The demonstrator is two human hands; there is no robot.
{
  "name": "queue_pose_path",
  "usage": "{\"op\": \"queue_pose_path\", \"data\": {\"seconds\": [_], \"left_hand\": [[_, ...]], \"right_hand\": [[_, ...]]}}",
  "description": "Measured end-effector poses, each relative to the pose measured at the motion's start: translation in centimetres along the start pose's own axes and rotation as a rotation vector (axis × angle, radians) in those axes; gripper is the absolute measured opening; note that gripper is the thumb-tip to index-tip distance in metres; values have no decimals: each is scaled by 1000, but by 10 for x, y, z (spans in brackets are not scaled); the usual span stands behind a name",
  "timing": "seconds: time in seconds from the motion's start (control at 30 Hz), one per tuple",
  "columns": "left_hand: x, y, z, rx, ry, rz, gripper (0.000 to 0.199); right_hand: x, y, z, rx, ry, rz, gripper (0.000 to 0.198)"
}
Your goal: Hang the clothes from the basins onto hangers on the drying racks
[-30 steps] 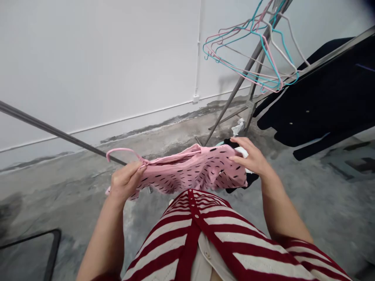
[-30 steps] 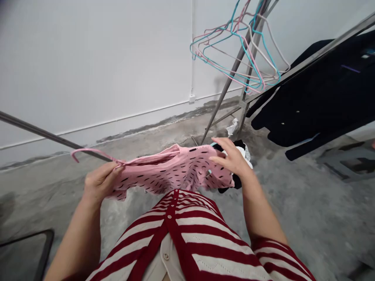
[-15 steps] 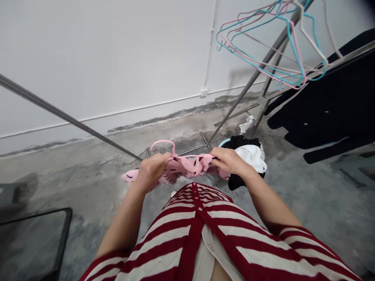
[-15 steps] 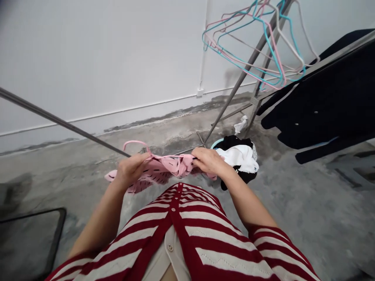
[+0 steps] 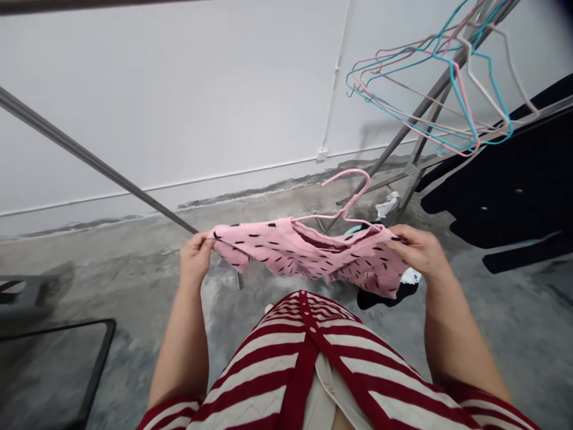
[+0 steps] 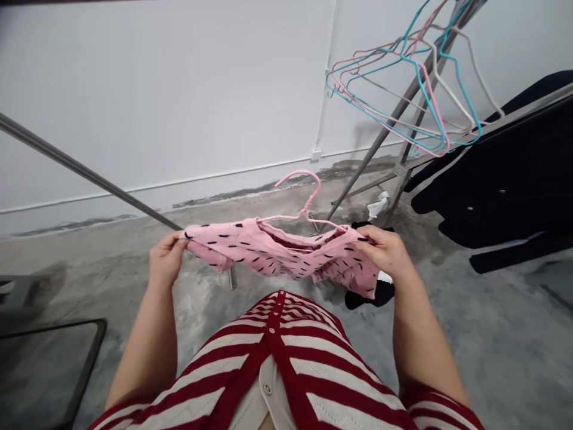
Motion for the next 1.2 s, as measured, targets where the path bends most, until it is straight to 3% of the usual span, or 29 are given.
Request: {"op": "queue_pose_path", "data": {"seconds": [0.07,0.13,0.3,0.43,0.5,0.63,0.77,0.93,1.03,1.2], "left_hand": [[-3,-2,3,-9,8,22,29],[-5,0,15,-93,97,-37,29],[9,20,80,-236,543,-80,28],[35,64,123,-254,773,-357,28],[46,79,132,-243,795,-453,24],[53,82,134,-166,785,-452,24],[46,76,133,-134,830,-414,19],[34,69,134,-174,861,-418,18],[30,63,134,-143,864,-426,14],[21,45,130,-165,854,-276,10]], "right_hand": [[4,3,5,18,39,18,19],[6,5,8,20,60,41,20],[5,13,-3,12,17,-13,19],[4,27,-17,31,-25,-85,19],[7,31,-22,35,-32,-120,19],[16,28,-12,-25,46,-268,21],[35,20,25,-162,151,-399,38],[65,30,66,-289,346,-445,53],[74,37,66,-386,379,-471,51],[78,44,60,-449,376,-554,44]]}}
Point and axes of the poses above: each hand's wrist, its own x-axis away from the middle knuckle, its own y-axis out of the palm, z = x × y, the point moved 5 cm from there along -x, towards the middle knuckle, and after that the axes turned 2 degrees about z, right-handed, at the moved point
